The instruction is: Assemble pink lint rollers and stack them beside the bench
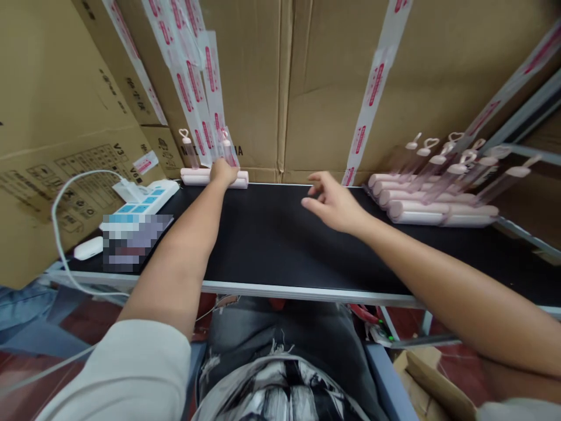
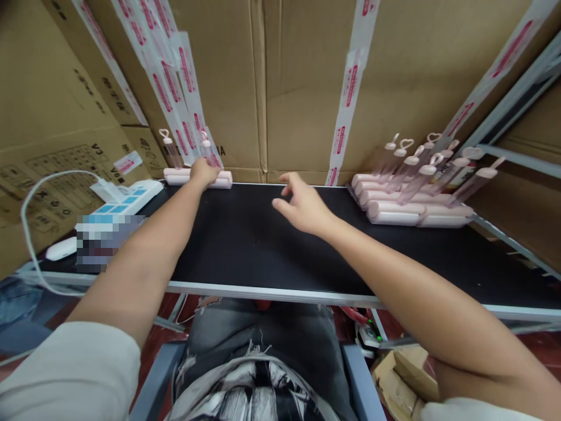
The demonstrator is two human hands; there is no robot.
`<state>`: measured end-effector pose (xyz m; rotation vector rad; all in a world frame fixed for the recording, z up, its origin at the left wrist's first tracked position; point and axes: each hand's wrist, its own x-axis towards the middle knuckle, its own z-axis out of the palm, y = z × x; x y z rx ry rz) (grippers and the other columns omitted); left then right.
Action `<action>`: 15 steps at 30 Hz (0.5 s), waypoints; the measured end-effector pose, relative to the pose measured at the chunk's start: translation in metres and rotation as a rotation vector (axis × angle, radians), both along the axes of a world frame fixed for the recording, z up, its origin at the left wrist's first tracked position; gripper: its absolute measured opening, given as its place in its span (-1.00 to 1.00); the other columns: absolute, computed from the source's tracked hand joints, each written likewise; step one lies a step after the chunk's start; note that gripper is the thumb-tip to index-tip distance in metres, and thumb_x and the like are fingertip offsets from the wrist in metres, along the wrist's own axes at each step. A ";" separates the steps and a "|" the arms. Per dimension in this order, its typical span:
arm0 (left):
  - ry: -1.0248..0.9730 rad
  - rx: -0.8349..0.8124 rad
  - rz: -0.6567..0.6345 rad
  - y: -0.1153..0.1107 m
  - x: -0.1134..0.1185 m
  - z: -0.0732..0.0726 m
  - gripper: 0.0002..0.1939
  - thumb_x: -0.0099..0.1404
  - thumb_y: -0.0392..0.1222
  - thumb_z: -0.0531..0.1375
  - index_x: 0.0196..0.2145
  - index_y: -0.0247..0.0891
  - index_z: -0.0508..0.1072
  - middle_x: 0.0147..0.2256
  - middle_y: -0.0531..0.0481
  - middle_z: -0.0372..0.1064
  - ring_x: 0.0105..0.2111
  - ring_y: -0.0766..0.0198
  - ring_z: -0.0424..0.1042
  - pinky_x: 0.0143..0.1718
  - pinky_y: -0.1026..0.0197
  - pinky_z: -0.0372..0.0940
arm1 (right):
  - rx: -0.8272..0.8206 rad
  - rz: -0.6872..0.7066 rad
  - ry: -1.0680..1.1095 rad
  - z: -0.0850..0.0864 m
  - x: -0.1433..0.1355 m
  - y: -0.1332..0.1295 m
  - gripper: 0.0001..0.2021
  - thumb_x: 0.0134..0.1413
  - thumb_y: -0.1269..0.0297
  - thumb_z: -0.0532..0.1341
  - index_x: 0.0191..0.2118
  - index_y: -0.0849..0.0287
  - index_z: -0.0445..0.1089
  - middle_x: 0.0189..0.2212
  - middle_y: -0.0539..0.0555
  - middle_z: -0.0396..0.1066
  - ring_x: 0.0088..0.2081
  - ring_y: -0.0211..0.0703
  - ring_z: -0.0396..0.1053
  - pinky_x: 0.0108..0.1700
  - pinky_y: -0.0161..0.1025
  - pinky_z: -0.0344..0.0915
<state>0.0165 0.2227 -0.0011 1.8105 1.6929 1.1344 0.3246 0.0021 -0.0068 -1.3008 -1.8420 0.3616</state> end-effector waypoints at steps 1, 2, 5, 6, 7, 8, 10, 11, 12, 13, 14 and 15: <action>0.087 0.004 0.100 -0.006 0.006 0.002 -0.65 0.18 -0.25 0.39 -0.06 -0.32 0.54 0.00 -0.40 0.58 0.12 -0.19 0.52 0.10 -0.10 0.37 | -0.081 0.019 0.006 -0.006 -0.008 0.008 -0.41 0.12 0.11 0.41 0.24 0.10 0.35 -0.01 0.18 0.54 -0.35 -0.17 0.39 -0.24 -0.11 0.40; 0.152 0.011 0.147 -0.015 0.014 0.005 -0.74 0.14 -0.24 0.42 -0.19 -0.31 0.56 -0.06 -0.38 0.59 0.12 -0.23 0.52 0.14 -0.14 0.36 | -0.181 0.028 0.037 -0.013 -0.015 0.017 -0.33 0.10 0.07 0.44 0.29 0.11 0.32 0.08 0.24 0.52 -0.35 -0.17 0.40 -0.30 -0.13 0.41; 0.144 0.052 0.072 -0.049 0.043 0.009 -0.74 0.11 -0.10 0.50 -0.39 -0.23 0.52 -0.30 -0.19 0.54 -0.07 -0.13 0.57 0.05 -0.07 0.39 | -0.438 0.016 0.247 -0.030 -0.029 0.037 -0.08 -0.05 -0.08 0.55 0.39 0.04 0.24 0.34 0.39 0.35 -0.33 -0.13 0.43 -0.54 -0.21 0.34; 0.073 0.070 0.026 -0.062 0.054 0.009 -0.71 0.14 -0.05 0.50 -0.40 -0.22 0.50 -0.36 -0.13 0.50 -0.16 -0.05 0.56 -0.03 -0.03 0.40 | -0.481 0.017 0.347 -0.034 -0.032 0.041 -0.07 -0.09 -0.09 0.57 0.37 0.02 0.25 0.36 0.40 0.32 -0.30 -0.11 0.45 -0.58 -0.24 0.30; -0.034 0.055 -0.025 -0.076 0.064 0.010 -0.69 0.18 -0.02 0.48 -0.39 -0.21 0.47 -0.38 -0.09 0.48 -0.26 0.03 0.52 -0.13 0.02 0.40 | -0.505 0.035 0.457 -0.037 -0.035 0.045 -0.12 -0.09 -0.08 0.58 0.31 0.01 0.29 0.35 0.37 0.34 -0.27 -0.10 0.46 -0.59 -0.27 0.30; -0.143 0.026 -0.076 -0.089 0.074 0.010 -0.69 0.24 -0.01 0.45 -0.38 -0.20 0.44 -0.40 -0.05 0.46 -0.35 0.11 0.47 -0.22 0.06 0.37 | -0.512 0.069 0.569 -0.039 -0.038 0.049 -0.23 -0.06 -0.06 0.57 0.22 0.01 0.34 0.28 0.32 0.40 -0.25 -0.11 0.46 -0.57 -0.28 0.35; -0.279 -0.012 -0.172 -0.111 0.090 0.009 -0.71 0.36 -0.01 0.37 -0.35 -0.20 0.40 -0.41 0.00 0.42 -0.45 0.23 0.38 -0.32 0.12 0.31 | -0.495 0.137 0.764 -0.041 -0.040 0.054 -0.47 0.00 0.02 0.55 0.01 0.03 0.41 0.06 0.18 0.51 -0.25 -0.16 0.44 -0.44 -0.26 0.48; -0.314 -0.028 -0.206 -0.119 0.095 0.008 -0.72 0.41 0.00 0.34 -0.33 -0.20 0.40 -0.42 0.01 0.41 -0.48 0.26 0.34 -0.34 0.14 0.29 | -0.469 0.155 0.822 -0.041 -0.039 0.056 -0.54 -0.01 0.04 0.56 -0.08 0.04 0.41 -0.06 0.11 0.52 -0.26 -0.19 0.43 -0.37 -0.25 0.52; -0.336 -0.040 -0.227 -0.124 0.099 0.007 -0.72 0.46 0.02 0.29 -0.30 -0.20 0.39 -0.43 0.02 0.39 -0.51 0.29 0.31 -0.37 0.16 0.26 | -0.428 0.155 0.849 -0.040 -0.037 0.058 -0.56 -0.03 0.04 0.57 -0.16 0.06 0.40 -0.14 0.07 0.51 -0.27 -0.21 0.43 -0.32 -0.25 0.53; -0.351 -0.046 -0.230 -0.127 0.101 0.005 -0.70 0.50 0.06 0.25 -0.28 -0.20 0.38 -0.43 0.03 0.38 -0.54 0.30 0.28 -0.39 0.17 0.23 | -0.376 0.144 0.851 -0.039 -0.034 0.061 -0.54 -0.06 0.03 0.59 -0.20 0.07 0.39 -0.20 0.04 0.51 -0.27 -0.21 0.44 -0.29 -0.25 0.52; -0.365 -0.047 -0.221 -0.128 0.101 0.004 -0.67 0.53 0.11 0.22 -0.26 -0.19 0.37 -0.44 0.03 0.37 -0.56 0.31 0.26 -0.41 0.17 0.21 | -0.324 0.133 0.840 -0.037 -0.028 0.065 -0.52 -0.09 -0.01 0.60 -0.23 0.08 0.37 -0.22 0.03 0.51 -0.25 -0.20 0.46 -0.25 -0.24 0.51; -0.379 -0.036 -0.199 -0.125 0.099 0.002 -0.63 0.55 0.16 0.19 -0.23 -0.19 0.36 -0.43 0.03 0.36 -0.56 0.31 0.26 -0.41 0.18 0.20 | -0.277 0.126 0.818 -0.034 -0.021 0.069 -0.49 -0.09 -0.05 0.59 -0.23 0.08 0.36 -0.22 0.03 0.53 -0.23 -0.17 0.49 -0.21 -0.21 0.52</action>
